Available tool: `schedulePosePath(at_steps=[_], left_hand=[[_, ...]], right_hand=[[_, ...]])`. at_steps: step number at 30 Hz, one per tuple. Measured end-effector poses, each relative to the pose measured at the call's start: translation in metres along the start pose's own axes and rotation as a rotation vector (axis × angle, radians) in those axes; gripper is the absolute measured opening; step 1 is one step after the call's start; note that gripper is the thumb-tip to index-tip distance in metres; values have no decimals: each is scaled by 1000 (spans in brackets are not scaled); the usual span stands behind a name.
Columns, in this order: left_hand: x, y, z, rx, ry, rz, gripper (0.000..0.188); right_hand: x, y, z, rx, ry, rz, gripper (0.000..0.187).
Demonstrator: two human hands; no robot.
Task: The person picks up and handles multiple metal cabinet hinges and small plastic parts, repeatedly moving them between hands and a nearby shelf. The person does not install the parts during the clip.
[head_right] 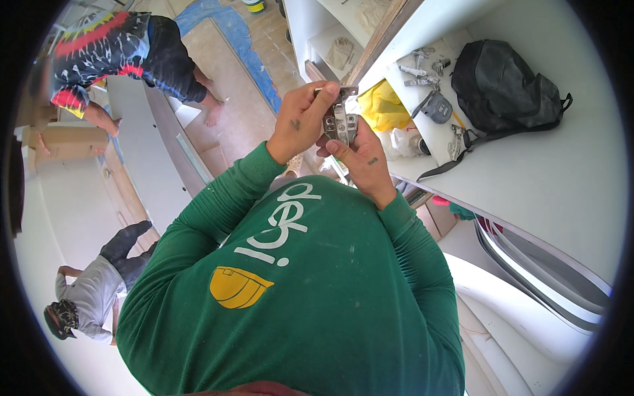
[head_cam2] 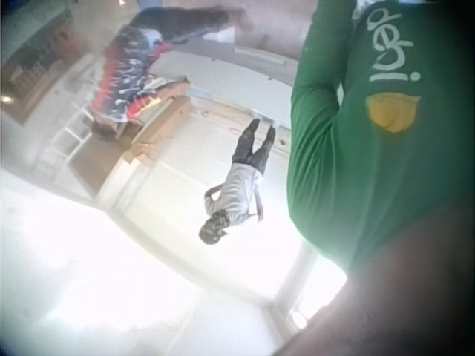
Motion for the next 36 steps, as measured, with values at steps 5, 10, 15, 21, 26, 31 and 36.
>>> schedulePosePath(at_steps=[5, 10, 15, 21, 26, 31, 36], left_hand=[[-9, -18, 16, -48, 18, 34, 50], [-9, -17, 19, -256, 37, 238, 48], [-9, -3, 9, -194, -2, 331, 45], [-11, 2, 8, -250, 51, 336, 43], [-9, 10, 31, -406, 103, 428, 41], [0, 11, 46, -502, 209, 471, 45], [14, 2, 55, -583, 394, 513, 47]], right_hand=[[1, 5, -6, 39, -43, 24, 55], [-4, 12, -14, 108, -171, 52, 63], [-5, 9, -16, 131, -226, 133, 75], [-4, 14, -20, 216, -445, 45, 71], [-29, 6, -22, 345, -489, -141, 83], [-31, -2, -15, 435, -477, -93, 88], [-46, -2, -13, 465, -461, -212, 91]])
Point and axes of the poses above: each hand's wrist, its own y-axis away from the middle knuckle, its own x-axis out of the palm, z = x × y, the point moved 10 cm from there along -y, towards the middle knuckle, and after that the axes turned 15 degrees about -x, right-handed, at the moved point
